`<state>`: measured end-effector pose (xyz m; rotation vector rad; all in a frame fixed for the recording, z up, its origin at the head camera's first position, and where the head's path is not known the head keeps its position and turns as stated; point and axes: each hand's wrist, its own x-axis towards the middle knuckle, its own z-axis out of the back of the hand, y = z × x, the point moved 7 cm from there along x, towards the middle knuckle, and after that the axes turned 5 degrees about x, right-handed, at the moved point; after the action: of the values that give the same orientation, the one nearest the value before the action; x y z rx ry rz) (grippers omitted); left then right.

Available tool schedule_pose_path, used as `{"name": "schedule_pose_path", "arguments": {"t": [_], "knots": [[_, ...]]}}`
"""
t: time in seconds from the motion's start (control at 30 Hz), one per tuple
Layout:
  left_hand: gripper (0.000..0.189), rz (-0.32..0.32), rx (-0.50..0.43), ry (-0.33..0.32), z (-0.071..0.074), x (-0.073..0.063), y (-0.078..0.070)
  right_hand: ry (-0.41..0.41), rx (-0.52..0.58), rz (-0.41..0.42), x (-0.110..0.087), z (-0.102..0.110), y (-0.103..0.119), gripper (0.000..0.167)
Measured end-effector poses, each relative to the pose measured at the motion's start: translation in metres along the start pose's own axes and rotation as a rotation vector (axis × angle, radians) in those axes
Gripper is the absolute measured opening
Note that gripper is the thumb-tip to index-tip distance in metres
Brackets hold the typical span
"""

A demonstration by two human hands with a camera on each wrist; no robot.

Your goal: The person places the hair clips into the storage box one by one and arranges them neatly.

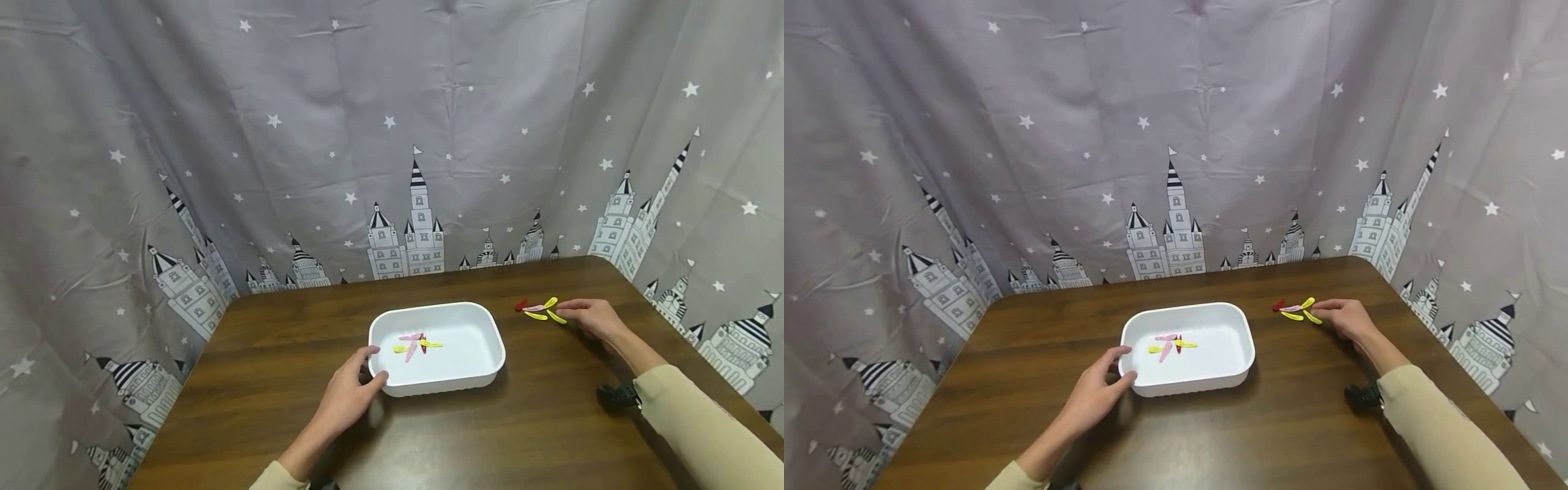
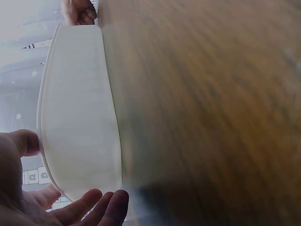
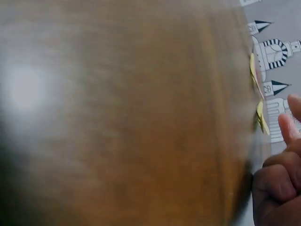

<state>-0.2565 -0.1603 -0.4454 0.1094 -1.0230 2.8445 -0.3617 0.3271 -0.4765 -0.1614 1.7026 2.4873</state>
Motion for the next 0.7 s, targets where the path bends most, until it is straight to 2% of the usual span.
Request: {"name": "schedule_pose_path", "arguments": {"t": [0.3,0.7], "knots": [[0.045,0.004,0.012,-0.005,-0.0003,0.0002,-0.0007,-0.068,-0.039,-0.005,-0.0065,0.0021,-0.0085,0.051],[0.044,0.000,0.023,-0.003,-0.0006,0.0016,-0.0011,-0.149,-0.263,0.078,-0.0067,-0.0005,-0.0053,0.034]]}}
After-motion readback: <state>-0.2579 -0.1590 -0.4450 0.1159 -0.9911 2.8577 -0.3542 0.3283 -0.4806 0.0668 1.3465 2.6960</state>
